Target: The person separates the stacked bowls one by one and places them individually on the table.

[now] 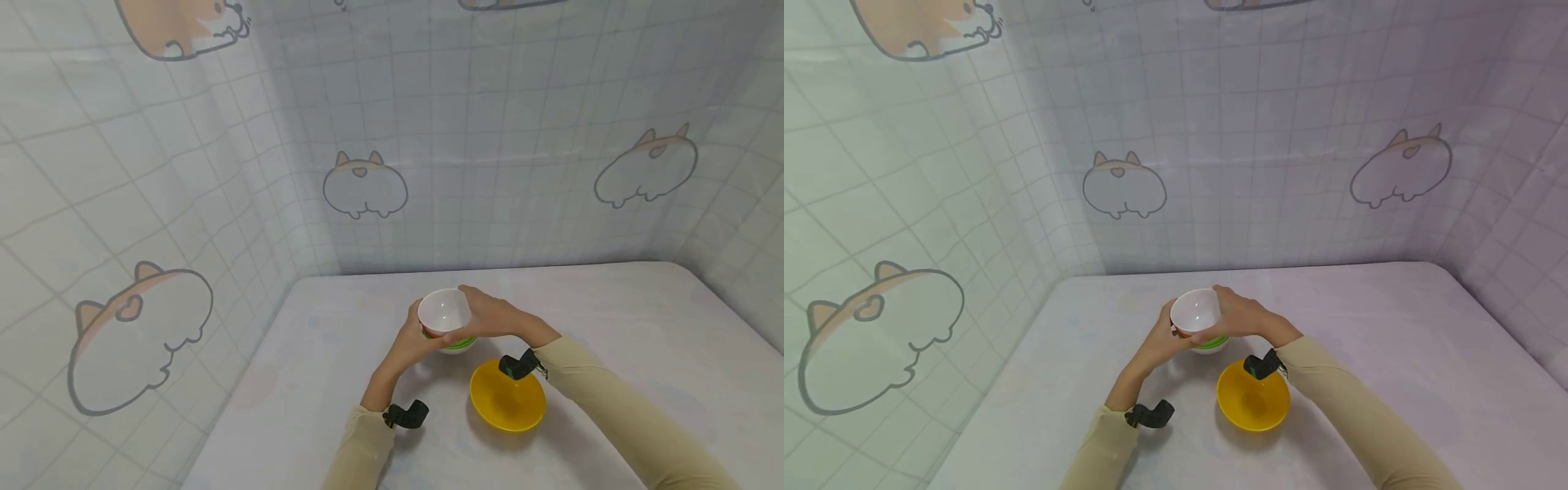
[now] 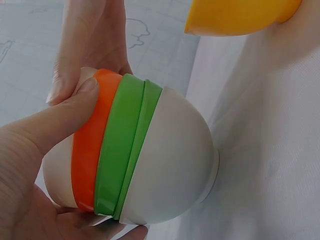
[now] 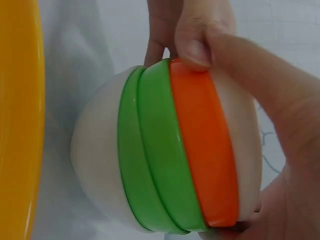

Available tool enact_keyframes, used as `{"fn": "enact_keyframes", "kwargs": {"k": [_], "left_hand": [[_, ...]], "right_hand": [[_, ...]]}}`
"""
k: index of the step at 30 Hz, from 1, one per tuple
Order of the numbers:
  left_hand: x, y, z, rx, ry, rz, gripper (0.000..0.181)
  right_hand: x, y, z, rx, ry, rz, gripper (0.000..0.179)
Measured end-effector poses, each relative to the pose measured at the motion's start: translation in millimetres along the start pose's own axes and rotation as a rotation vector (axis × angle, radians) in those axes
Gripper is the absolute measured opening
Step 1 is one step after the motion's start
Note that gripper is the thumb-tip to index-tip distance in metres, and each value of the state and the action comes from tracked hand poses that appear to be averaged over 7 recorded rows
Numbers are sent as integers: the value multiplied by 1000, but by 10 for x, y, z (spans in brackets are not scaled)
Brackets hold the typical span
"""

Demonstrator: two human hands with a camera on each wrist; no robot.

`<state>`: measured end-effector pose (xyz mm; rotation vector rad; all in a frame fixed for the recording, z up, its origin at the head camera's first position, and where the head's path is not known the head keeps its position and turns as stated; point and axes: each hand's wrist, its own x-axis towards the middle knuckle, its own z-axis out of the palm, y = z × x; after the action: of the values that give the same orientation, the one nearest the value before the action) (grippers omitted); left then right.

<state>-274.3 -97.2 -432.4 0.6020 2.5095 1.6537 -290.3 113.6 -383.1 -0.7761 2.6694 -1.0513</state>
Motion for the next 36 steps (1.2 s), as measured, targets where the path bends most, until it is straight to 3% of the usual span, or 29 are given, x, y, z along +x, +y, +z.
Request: {"fn": "enact_keyframes", "kwargs": {"k": [10, 15, 21, 29, 36], "left_hand": [[-12, -5, 3, 30, 3, -56, 115], [-25, 0, -4, 8, 1, -18, 109], [-26, -2, -2, -27, 9, 5, 96], [-60, 60, 42, -53, 6, -10, 90], [-122, 105, 77, -2, 17, -81, 97]], "right_hand": [[13, -9, 59, 52, 40, 69, 97], [-11, -52, 57, 17, 75, 71, 107], [-56, -96, 23, 39, 123, 40, 105], [-275, -170, -175, 109, 201, -53, 104], [-630, -150, -383, 88, 274, 6, 107]]}}
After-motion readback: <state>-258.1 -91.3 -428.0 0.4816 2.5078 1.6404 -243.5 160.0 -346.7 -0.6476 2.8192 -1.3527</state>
